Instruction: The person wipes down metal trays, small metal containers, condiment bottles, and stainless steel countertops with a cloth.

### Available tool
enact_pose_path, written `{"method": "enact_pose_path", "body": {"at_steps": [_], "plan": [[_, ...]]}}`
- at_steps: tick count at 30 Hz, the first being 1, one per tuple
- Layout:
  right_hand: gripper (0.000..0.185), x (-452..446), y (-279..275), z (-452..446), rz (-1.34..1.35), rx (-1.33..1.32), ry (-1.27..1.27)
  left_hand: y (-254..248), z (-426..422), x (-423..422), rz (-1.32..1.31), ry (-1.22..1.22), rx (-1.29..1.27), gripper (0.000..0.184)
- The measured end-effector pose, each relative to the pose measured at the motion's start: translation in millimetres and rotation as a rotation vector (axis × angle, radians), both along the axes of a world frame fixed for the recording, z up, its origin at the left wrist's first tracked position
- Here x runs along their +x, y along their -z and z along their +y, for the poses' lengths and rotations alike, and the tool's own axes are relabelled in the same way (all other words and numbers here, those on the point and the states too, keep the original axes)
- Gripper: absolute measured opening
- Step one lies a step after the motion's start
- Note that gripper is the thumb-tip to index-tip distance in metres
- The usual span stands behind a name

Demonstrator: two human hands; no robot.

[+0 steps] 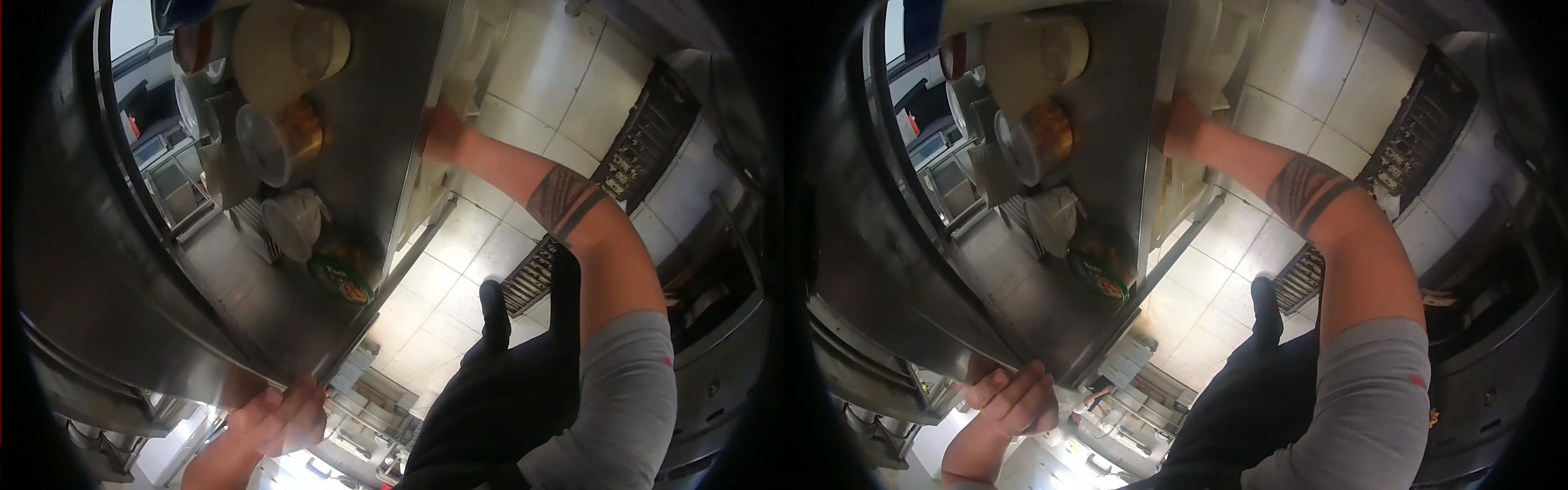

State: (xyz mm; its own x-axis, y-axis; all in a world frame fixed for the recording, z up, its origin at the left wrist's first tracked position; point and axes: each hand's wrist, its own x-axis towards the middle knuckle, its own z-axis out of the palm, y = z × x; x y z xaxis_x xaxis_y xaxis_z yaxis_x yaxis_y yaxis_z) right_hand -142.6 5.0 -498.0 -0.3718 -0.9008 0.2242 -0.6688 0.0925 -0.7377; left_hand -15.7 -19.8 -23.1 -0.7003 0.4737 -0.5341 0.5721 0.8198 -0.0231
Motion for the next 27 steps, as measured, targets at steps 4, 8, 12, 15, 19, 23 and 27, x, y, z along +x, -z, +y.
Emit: {"method": "enact_pose_path", "body": {"at_steps": [4,8,12,15,19,23,27], "plan": [[0.022,17,10,36,0.185,-0.046,-0.01,-1,1,23,0.05,-0.093,-0.023,0.02],[0.023,52,-22,115,-0.063,-0.129,0.162,4,2,19,0.164,-0.256,0.05,0.019],[0.041,95,-58,169,-1.082,-0.449,0.904,10,3,23,0.21,-0.28,0.103,0.019],[0.05,101,-48,157,-1.634,-0.339,1.134,11,5,23,0.218,-0.301,0.106,0.024],[0.049,83,-40,92,-1.712,-0.446,1.035,14,6,24,0.255,-0.307,0.073,0.028],[0.04,85,-32,143,-1.845,-0.164,0.934,16,11,22,0.286,-0.336,0.068,0.028],[0.03,106,-55,299,-1.883,-0.226,1.226,15,16,17,0.327,-0.385,0.123,0.026]]}}
